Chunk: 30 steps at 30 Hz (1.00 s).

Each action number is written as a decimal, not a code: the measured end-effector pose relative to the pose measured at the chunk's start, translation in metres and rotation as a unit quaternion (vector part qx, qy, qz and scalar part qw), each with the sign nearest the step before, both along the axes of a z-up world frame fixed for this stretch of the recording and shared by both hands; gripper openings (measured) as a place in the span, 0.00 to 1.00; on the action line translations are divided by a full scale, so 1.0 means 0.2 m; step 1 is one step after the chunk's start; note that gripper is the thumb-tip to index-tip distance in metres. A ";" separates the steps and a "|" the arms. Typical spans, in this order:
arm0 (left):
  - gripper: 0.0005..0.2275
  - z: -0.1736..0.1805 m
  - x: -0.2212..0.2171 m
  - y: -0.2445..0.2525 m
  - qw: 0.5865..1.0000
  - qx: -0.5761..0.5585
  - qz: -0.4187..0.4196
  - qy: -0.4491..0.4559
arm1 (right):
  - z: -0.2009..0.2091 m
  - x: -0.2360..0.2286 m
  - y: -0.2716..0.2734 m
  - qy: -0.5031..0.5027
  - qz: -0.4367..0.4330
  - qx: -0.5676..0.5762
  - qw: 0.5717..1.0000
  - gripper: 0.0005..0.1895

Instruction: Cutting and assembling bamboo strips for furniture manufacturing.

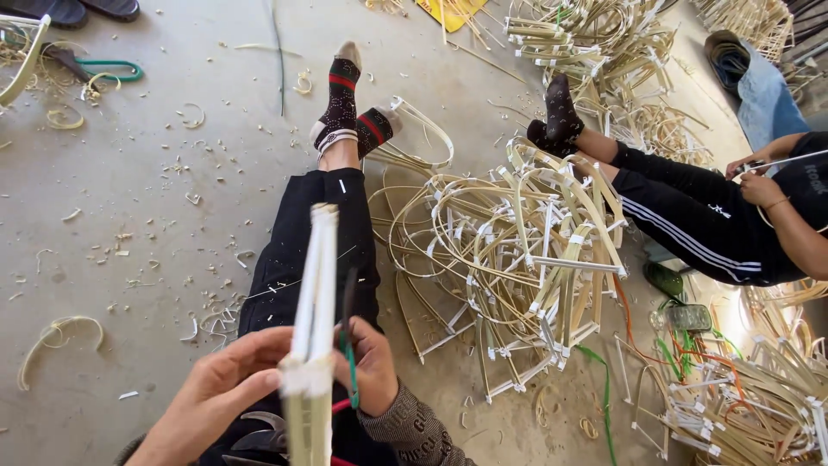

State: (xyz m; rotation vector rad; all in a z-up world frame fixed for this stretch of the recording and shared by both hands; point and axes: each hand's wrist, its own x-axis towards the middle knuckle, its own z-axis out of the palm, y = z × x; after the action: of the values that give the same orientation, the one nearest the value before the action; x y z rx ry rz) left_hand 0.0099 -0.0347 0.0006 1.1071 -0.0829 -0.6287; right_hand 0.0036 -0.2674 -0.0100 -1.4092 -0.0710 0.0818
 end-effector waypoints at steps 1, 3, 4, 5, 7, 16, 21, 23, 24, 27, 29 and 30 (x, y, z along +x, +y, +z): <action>0.21 -0.11 -0.01 -0.03 0.999 0.034 0.033 0.014 | 0.00 -0.02 0.01 0.012 0.027 -0.005 1.000 0.12; 0.23 -0.22 -0.02 -0.08 0.995 0.067 0.066 0.028 | 0.01 -0.06 0.03 0.024 0.055 -0.010 0.998 0.10; 0.18 -0.23 -0.04 -0.11 0.995 0.068 0.072 0.007 | 0.03 -0.06 0.05 0.049 0.064 -0.019 0.997 0.10; 0.14 -0.24 -0.05 -0.14 0.995 0.068 0.077 -0.011 | 0.04 -0.08 0.06 0.075 0.075 -0.027 0.994 0.10; 0.11 -0.28 -0.07 -0.13 0.992 0.054 0.111 -0.020 | 0.00 -0.10 0.08 0.089 0.081 -0.016 0.993 0.11; 0.08 -0.28 -0.07 -0.12 0.976 0.099 0.192 -0.021 | -0.03 -0.12 0.11 0.145 0.100 0.097 0.980 0.15; 0.10 -0.36 0.02 0.00 0.997 0.063 0.048 -0.024 | -0.02 -0.09 0.01 0.128 0.116 0.093 0.981 0.14; 0.16 -0.22 0.06 0.09 0.990 0.137 0.028 0.035 | 0.00 -0.07 -0.08 0.118 0.161 0.046 0.979 0.13; 0.16 -0.24 0.10 0.11 0.990 0.137 0.028 0.035 | -0.01 -0.05 -0.14 0.118 0.162 0.046 0.979 0.13; 0.26 -0.31 0.16 0.20 0.987 0.003 0.081 0.141 | -0.02 -0.01 -0.29 0.139 0.217 0.004 0.966 0.13; 0.38 -0.39 0.17 0.28 0.986 0.060 -0.022 0.154 | 0.00 0.00 -0.36 0.167 0.262 -0.039 0.950 0.14; 0.38 -0.36 0.18 0.27 0.986 0.059 -0.022 0.154 | 0.01 0.00 -0.38 0.167 0.262 -0.040 0.950 0.14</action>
State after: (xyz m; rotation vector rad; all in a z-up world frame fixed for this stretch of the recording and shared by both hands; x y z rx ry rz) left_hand 0.0455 0.0186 -0.0707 1.1123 0.1990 -0.8459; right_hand 0.0039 -0.3425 -0.0079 -1.4081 -0.1606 0.7703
